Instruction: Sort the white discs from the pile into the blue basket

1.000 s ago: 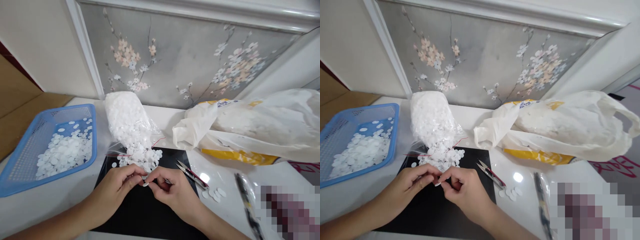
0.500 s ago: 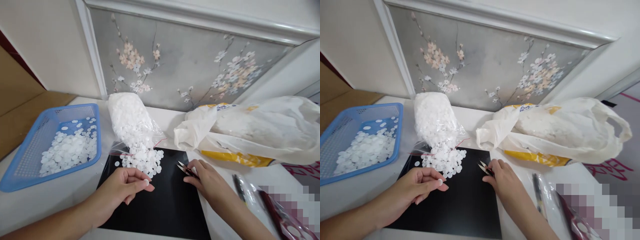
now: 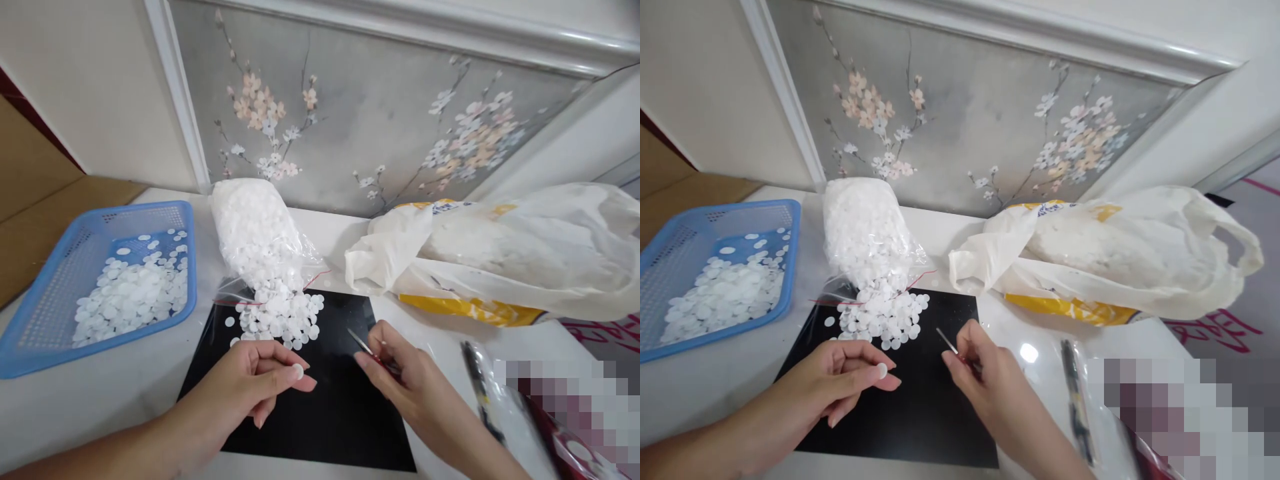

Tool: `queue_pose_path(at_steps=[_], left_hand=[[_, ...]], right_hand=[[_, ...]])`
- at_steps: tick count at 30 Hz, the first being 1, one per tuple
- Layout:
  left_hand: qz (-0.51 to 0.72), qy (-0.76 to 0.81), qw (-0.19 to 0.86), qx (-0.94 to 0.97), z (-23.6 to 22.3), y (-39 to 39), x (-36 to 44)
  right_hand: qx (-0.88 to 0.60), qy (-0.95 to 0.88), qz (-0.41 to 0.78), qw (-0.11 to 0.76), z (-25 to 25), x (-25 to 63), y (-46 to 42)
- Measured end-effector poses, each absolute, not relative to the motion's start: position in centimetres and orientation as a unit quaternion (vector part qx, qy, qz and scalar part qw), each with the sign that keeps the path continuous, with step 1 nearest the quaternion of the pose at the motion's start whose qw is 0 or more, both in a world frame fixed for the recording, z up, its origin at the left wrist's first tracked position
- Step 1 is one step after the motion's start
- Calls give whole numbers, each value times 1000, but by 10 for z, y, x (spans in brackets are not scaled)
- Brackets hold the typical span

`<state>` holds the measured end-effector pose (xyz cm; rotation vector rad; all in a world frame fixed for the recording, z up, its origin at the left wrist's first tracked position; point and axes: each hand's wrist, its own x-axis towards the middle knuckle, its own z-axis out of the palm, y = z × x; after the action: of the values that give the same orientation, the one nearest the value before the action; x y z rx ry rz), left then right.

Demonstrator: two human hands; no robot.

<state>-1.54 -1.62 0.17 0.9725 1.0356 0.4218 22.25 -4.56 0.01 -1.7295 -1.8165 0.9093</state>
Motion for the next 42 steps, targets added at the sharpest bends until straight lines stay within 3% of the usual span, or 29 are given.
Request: queue_pose_path(at_steps=[7, 15, 20, 42], left_hand=[[229, 469, 732, 438, 0, -19, -10], [229, 450, 734, 454, 1, -19, -10], [224, 452, 728, 464, 2, -22, -10], [215, 461, 731, 456, 7, -24, -7]], right_hand=[[-570, -692, 365, 251, -6, 190, -63], [-495, -818, 115, 272, -10, 180, -66], [-489, -826, 33, 278, -14, 179, -63], [-486, -830, -27, 274, -13, 175, -64]])
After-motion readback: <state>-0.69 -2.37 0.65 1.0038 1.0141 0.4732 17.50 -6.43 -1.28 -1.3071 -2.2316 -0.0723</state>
